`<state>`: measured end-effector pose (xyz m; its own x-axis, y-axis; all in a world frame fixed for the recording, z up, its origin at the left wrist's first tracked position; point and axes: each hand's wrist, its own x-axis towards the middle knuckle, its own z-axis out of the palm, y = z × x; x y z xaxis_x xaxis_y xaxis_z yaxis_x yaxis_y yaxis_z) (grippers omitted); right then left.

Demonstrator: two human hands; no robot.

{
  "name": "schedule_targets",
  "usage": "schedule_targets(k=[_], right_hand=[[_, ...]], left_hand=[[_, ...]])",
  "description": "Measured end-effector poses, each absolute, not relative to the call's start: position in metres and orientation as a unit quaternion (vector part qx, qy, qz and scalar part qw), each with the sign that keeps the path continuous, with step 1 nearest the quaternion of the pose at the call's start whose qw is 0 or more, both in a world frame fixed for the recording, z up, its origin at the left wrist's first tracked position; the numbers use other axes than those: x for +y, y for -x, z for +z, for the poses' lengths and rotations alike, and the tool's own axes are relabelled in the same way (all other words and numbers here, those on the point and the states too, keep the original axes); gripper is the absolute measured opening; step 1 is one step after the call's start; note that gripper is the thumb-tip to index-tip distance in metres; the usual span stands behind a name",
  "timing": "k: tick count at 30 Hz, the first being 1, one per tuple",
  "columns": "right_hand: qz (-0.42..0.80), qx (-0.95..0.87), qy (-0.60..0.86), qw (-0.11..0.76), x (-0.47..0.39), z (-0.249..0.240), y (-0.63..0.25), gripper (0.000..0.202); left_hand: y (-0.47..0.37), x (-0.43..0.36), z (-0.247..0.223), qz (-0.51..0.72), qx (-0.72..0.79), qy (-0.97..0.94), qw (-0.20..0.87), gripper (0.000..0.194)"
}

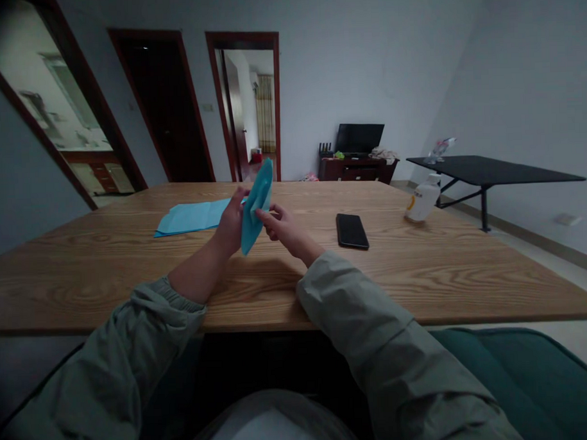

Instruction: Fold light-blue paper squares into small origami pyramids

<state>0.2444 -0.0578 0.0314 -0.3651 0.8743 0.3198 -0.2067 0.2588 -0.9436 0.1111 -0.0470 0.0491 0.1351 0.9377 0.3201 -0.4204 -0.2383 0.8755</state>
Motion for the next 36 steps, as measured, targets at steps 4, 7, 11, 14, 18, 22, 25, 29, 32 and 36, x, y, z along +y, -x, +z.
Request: schedule_targets(k=[4, 7, 11, 14, 18, 22, 25, 29, 32, 36], right_hand=[[0.547, -0.597, 0.277, 0.518, -0.051, 0.033, -0.257, 0.044], [0.545, -0.602, 0.273, 0.515, -0.051, 0.033, -0.264, 0.042], [0.549, -0.609, 0.280, 0.500, -0.052, 0.034, -0.268, 0.042], [0.549, -0.610, 0.281, 0.498, -0.052, 0.034, -0.270, 0.043], [0.554, -0.604, 0.271, 0.504, -0.049, 0.032, -0.273, 0.042], [0.563, -0.598, 0.263, 0.506, -0.046, 0.031, -0.275, 0.040], [0.559, -0.585, 0.277, 0.517, -0.046, 0.031, -0.274, 0.041], [0.551, -0.566, 0.293, 0.538, -0.046, 0.031, -0.272, 0.041], [0.559, -0.555, 0.291, 0.543, -0.046, 0.030, -0.271, 0.040], [0.566, -0.548, 0.285, 0.547, -0.045, 0.028, -0.270, 0.039]], left_hand=[[-0.107, -0.051, 0.047, 0.594, 0.202, -0.551, 0.551, 0.037], [-0.102, -0.048, 0.043, 0.569, 0.198, -0.580, 0.549, 0.044], [-0.097, -0.047, 0.042, 0.556, 0.215, -0.596, 0.538, 0.046], [-0.095, -0.045, 0.043, 0.561, 0.236, -0.595, 0.525, 0.046], [-0.092, -0.041, 0.042, 0.578, 0.236, -0.582, 0.521, 0.045], [-0.091, -0.038, 0.041, 0.581, 0.231, -0.579, 0.524, 0.044], [-0.092, -0.039, 0.042, 0.584, 0.241, -0.573, 0.523, 0.044], [-0.095, -0.040, 0.042, 0.587, 0.272, -0.564, 0.513, 0.043], [-0.097, -0.039, 0.042, 0.587, 0.295, -0.564, 0.500, 0.041], [-0.097, -0.036, 0.039, 0.589, 0.315, -0.564, 0.485, 0.033]])
